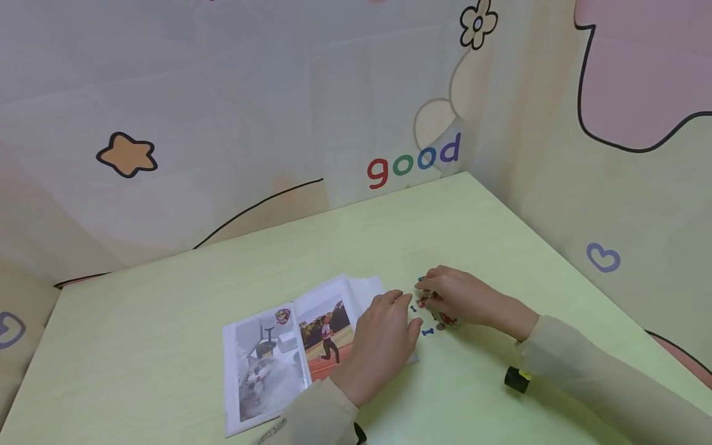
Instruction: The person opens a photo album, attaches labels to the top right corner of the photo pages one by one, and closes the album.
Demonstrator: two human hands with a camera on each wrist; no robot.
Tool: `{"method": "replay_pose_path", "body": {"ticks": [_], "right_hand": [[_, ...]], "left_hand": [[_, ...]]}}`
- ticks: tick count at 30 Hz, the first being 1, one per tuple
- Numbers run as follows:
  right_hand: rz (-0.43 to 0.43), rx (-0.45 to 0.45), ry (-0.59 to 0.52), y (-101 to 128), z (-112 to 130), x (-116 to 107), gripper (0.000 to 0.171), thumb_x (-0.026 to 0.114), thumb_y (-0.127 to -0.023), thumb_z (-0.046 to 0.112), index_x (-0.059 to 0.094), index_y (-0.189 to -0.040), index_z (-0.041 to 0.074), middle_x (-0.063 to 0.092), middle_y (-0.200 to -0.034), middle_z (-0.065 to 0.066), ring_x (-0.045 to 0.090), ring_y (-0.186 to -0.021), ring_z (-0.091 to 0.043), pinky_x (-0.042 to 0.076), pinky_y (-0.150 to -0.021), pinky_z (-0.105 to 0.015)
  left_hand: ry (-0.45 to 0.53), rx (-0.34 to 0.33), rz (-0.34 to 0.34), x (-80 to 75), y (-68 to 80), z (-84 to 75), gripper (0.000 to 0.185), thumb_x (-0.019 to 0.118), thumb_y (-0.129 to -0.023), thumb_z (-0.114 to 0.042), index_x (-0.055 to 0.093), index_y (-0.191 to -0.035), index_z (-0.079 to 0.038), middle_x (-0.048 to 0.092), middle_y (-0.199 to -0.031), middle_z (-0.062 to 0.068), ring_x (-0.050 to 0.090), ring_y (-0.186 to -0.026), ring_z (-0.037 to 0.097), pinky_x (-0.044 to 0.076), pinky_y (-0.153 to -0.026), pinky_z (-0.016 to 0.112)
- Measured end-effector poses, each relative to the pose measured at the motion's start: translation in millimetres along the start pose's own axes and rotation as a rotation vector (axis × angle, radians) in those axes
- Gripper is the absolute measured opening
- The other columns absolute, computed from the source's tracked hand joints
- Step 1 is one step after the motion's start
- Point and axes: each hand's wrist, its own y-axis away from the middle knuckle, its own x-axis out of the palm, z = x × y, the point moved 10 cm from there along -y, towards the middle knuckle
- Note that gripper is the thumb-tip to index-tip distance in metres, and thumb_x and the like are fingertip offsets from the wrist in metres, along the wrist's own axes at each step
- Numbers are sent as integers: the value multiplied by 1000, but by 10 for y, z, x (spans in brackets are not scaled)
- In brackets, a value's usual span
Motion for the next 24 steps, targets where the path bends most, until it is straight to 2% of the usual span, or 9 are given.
{"method": "replay_pose_path", "body": {"ticks": [3,7,15,24], "right_hand": [[-1,3,0,-1,-13,24,24,79,-89,3,76,-112,-3,66,-96,-4,61,-89,-18,56,-78,-32],[-2,6,-3,-8,-21,45,22,80,-88,4,76,-110,-2,64,-92,-1,58,-85,-15,55,-75,-29],[13,0,-18,-29,-29,68,7,79,-90,6,74,-94,9,52,-81,7,49,-78,-10,48,-68,-25],[15,-29,39,-8,4,91,8,80,-89,5,77,-96,7,58,-85,4,54,-81,-13,50,-71,-26]], "left_hand": [[-13,-10,29,82,-33,2,35,73,-98,-26,73,-122,-1,69,-126,13,66,-112,29,59,-87,39],[-47,-1,31,142,-68,-12,31,74,-98,-26,74,-116,-1,69,-124,13,66,-109,28,60,-84,38],[-58,-28,77,270,-145,20,28,74,-97,-23,74,-112,0,68,-122,13,65,-108,28,60,-82,39],[-81,-30,117,424,-205,39,20,77,-94,-19,76,-102,0,68,-114,12,62,-100,28,59,-77,36]]}}
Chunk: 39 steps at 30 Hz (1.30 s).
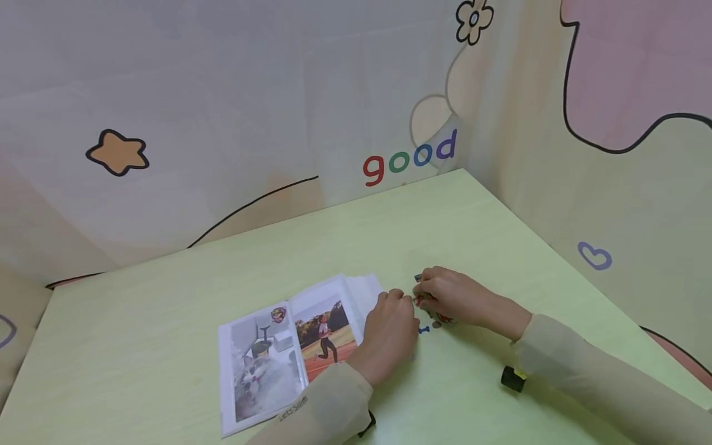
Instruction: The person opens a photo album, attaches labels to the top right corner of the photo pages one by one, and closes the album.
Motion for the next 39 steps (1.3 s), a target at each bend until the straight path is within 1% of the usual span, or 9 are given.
{"method": "replay_pose_path", "body": {"ticks": [2,6,9,12,17,25,33,36,39], "right_hand": [[-2,-2,8,-8,4,5,8,80,-90,5,78,-97,6,59,-86,4,54,-81,-13,50,-71,-26],[2,14,10,-21,-12,20,6,79,-90,4,78,-95,6,59,-86,3,55,-81,-13,50,-70,-25],[3,28,0,-26,-24,23,4,80,-89,3,78,-92,6,61,-87,2,57,-83,-15,52,-72,-26],[4,32,-5,-34,-16,14,4,80,-88,3,78,-90,6,63,-89,1,60,-85,-16,53,-73,-28],[6,32,-3,-37,7,-6,4,80,-88,3,77,-88,5,61,-87,2,58,-83,-16,52,-72,-28],[8,38,10,-46,0,-2,6,81,-87,3,76,-86,6,57,-81,5,54,-78,-13,50,-68,-26],[14,37,22,-54,-9,19,7,81,-88,4,76,-86,7,60,-83,4,55,-81,-13,53,-71,-27],[7,7,24,-50,29,19,7,79,-89,1,76,-89,7,61,-85,3,57,-83,-14,54,-73,-27],[-11,-38,44,-42,93,12,10,76,-89,-4,76,-90,5,62,-84,2,57,-82,-15,54,-72,-27]], "left_hand": [[-13,5,4,13,-10,2,19,77,-94,-19,76,-100,0,68,-112,11,61,-98,28,58,-78,36],[-48,17,23,57,-30,-3,21,77,-94,-20,77,-100,0,68,-114,12,61,-99,28,56,-84,34],[-96,29,32,90,-40,-20,22,76,-94,-23,77,-98,-1,68,-113,12,60,-99,29,55,-84,34],[-159,35,44,108,-38,-38,25,75,-95,-27,76,-97,-2,68,-108,10,58,-96,27,54,-82,32],[-227,43,60,137,-36,-56,28,74,-96,-31,77,-98,-4,66,-103,7,56,-93,25,51,-82,31],[-242,45,63,143,-39,-67,29,74,-96,-33,77,-98,-4,66,-102,7,55,-93,24,51,-80,29],[-239,65,42,127,-29,-83,26,74,-96,-29,77,-93,-4,67,-101,7,55,-90,24,52,-74,29],[-245,61,54,127,-30,-88,26,74,-97,-30,78,-96,-4,67,-102,7,55,-90,24,52,-75,28],[-242,43,81,140,-35,-82,26,73,-98,-30,78,-101,-4,67,-106,7,55,-93,24,52,-77,28]]}}
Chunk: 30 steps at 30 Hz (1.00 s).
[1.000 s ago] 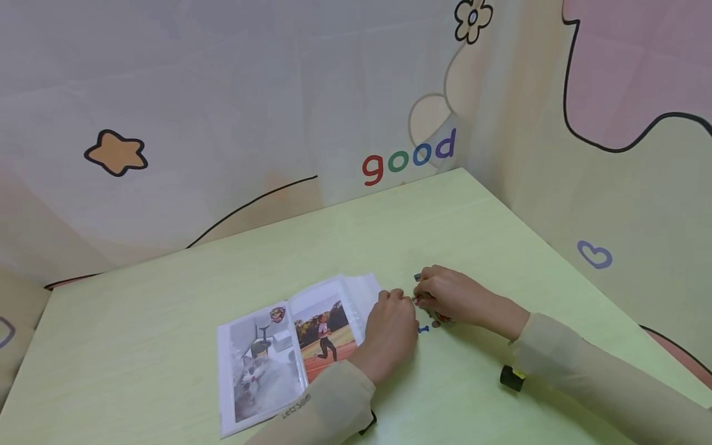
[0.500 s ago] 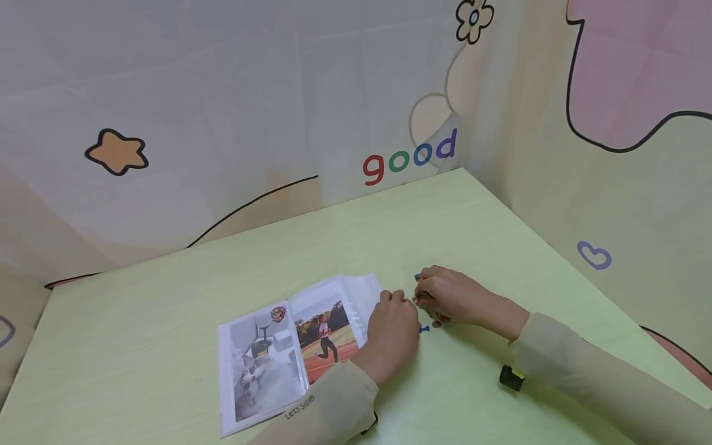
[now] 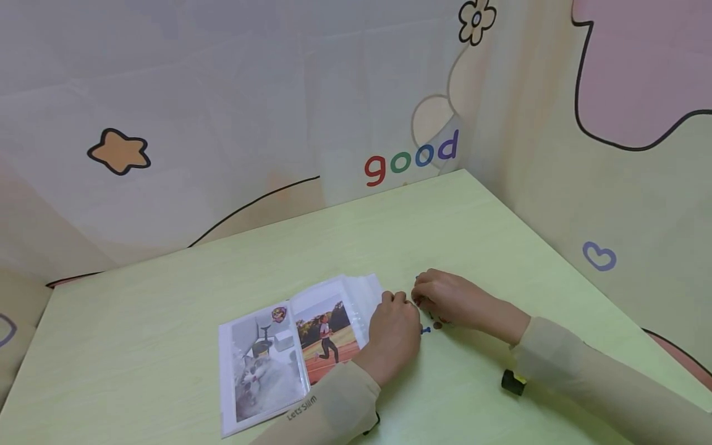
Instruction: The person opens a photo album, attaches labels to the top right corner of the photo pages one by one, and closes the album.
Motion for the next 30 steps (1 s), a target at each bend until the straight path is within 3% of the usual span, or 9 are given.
{"method": "replay_pose_path", "body": {"ticks": [16,30], "right_hand": [[-57,-66,22,12,91,-18,15,77,-84,-10,75,-90,4,62,-81,0,55,-77,-14,52,-68,-24],[-33,-31,-33,20,15,-13,16,73,-86,-10,75,-85,6,56,-78,5,54,-77,-13,53,-69,-25]], "left_hand": [[7,-8,27,28,-16,4,27,70,-99,-29,78,-106,-4,67,-105,7,54,-94,24,51,-79,29],[-3,-16,37,47,-18,2,25,70,-100,-29,78,-106,-6,66,-104,6,53,-94,23,51,-77,28]]}}
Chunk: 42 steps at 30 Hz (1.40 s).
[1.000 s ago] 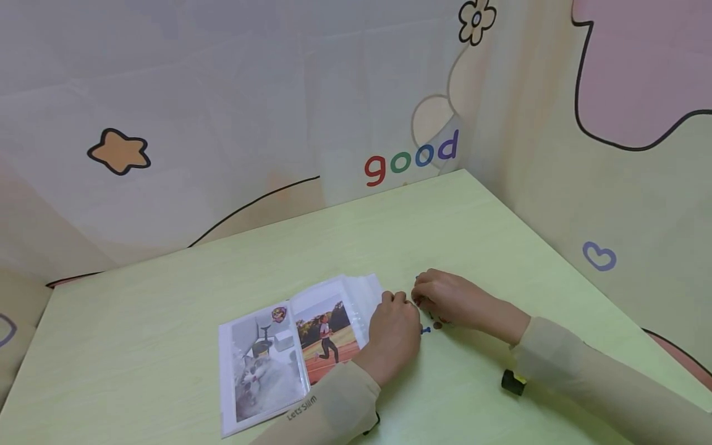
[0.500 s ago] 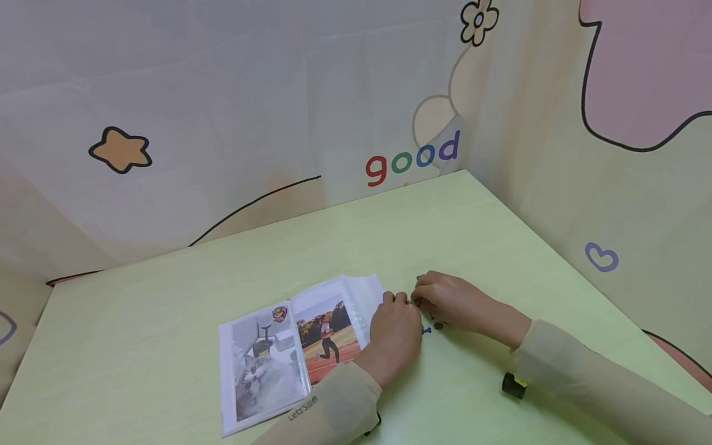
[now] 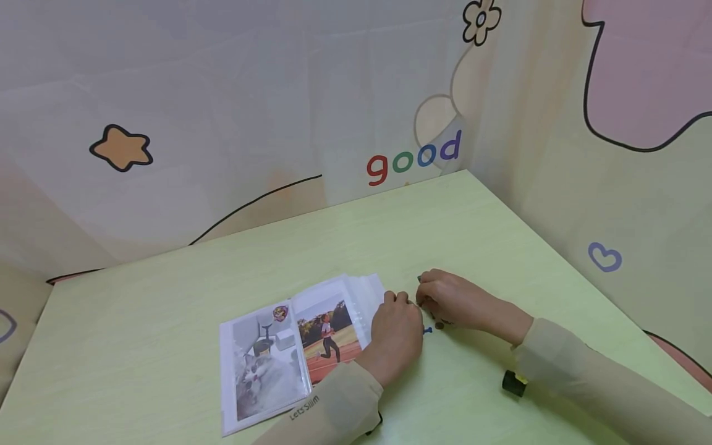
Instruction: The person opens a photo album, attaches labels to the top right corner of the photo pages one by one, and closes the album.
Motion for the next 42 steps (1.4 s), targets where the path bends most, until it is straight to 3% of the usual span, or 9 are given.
{"method": "replay_pose_path", "body": {"ticks": [7,15,21,25,35,42], "right_hand": [[-50,0,-6,79,-17,-56,16,75,-85,-9,74,-86,7,62,-84,3,59,-81,-13,55,-72,-27],[-56,64,-114,161,-142,-93,16,75,-90,-5,74,-91,11,62,-81,10,51,-72,-4,51,-70,-27],[-62,112,-217,227,-242,-121,13,74,-91,-4,74,-94,8,71,-89,2,59,-73,-3,54,-68,-25],[-84,136,-238,252,-312,-150,13,75,-91,-4,75,-95,8,74,-91,1,64,-81,-7,56,-74,-28],[-95,182,-305,297,-363,-159,16,72,-92,-6,76,-98,8,73,-95,3,65,-84,-8,57,-76,-28],[-130,169,-303,328,-341,-232,18,70,-92,-9,76,-99,7,74,-96,2,65,-84,-8,57,-76,-27]], "left_hand": [[-20,4,-6,-8,-2,-12,21,68,-100,-24,78,-102,-5,65,-103,6,53,-95,23,52,-76,27],[-45,-6,-9,-9,2,-15,18,67,-99,-20,78,-100,-6,63,-100,5,53,-94,22,52,-74,28],[-44,3,-26,-36,10,-20,15,69,-97,-19,78,-93,-8,63,-97,5,53,-91,22,52,-70,28],[-33,5,-21,-36,5,-12,14,69,-97,-19,77,-92,-8,64,-97,6,53,-90,22,52,-69,28],[118,-64,27,-35,-47,58,28,73,-97,-33,74,-85,-8,59,-89,6,52,-88,23,52,-63,30],[199,-71,59,-48,-73,118,32,68,-100,-37,75,-88,-8,57,-93,6,52,-92,24,54,-71,33]]}}
